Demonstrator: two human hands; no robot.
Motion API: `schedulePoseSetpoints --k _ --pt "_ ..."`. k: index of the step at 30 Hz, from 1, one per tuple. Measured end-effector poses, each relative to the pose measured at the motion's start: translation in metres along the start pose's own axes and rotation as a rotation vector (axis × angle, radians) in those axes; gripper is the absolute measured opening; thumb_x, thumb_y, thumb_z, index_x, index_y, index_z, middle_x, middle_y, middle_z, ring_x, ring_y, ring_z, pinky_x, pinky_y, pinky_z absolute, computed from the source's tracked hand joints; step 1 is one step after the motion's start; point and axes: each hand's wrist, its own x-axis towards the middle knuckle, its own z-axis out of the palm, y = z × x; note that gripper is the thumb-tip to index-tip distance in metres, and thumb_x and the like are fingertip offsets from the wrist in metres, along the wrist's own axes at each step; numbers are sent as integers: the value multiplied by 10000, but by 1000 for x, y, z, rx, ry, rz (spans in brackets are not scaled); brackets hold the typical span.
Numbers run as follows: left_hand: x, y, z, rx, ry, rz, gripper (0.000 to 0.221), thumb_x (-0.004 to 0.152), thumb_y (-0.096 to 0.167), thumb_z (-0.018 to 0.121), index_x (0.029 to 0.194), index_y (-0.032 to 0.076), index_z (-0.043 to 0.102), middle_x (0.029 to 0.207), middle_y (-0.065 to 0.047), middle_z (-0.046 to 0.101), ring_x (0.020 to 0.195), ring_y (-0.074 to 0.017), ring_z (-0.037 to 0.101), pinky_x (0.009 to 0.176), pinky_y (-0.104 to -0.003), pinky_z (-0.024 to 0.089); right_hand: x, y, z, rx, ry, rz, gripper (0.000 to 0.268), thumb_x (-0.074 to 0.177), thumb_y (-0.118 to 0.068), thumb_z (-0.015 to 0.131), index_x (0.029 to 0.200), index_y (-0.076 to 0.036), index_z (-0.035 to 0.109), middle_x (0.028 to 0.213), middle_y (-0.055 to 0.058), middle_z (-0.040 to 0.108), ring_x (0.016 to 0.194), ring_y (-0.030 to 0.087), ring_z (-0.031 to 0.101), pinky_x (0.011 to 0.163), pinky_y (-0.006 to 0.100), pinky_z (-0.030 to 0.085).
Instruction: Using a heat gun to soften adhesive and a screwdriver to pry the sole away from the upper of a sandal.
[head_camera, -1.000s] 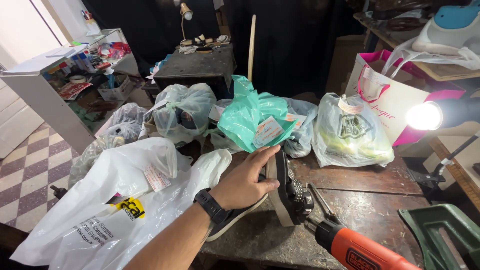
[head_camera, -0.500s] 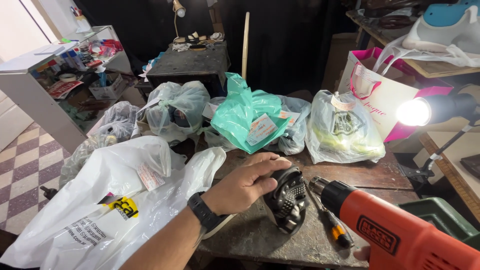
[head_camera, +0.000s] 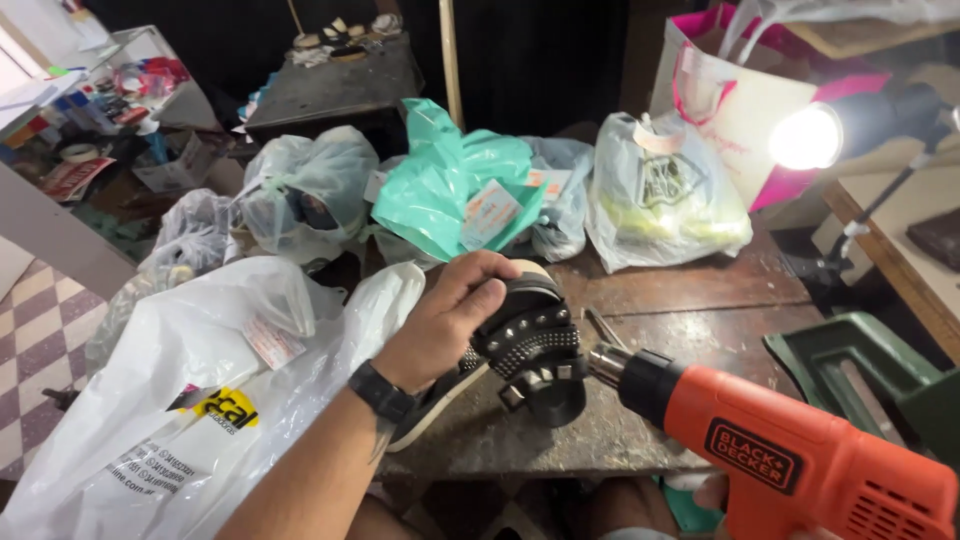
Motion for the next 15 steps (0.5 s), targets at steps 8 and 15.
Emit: schedulePoseSetpoints --k 8,15 --pt "5 -8 -4 -195 -77 199 215 1027 52 520 1118 123 701 1237 -38 626 1214 -184 580 1121 -323 420 6 29 -46 47 52 -62 896 982 -446 844 1626 -5 404 1043 255 764 496 196 691 380 277 558" --pt "3 1 -9 -91 -56 108 231 1012 81 465 1095 148 670 1257 -11 637 1240 -176 583 1128 -337 424 -13 77 -93 174 56 48 682 947 -342 762 1357 164 560 1109 394 739 468 257 683 328 301 482"
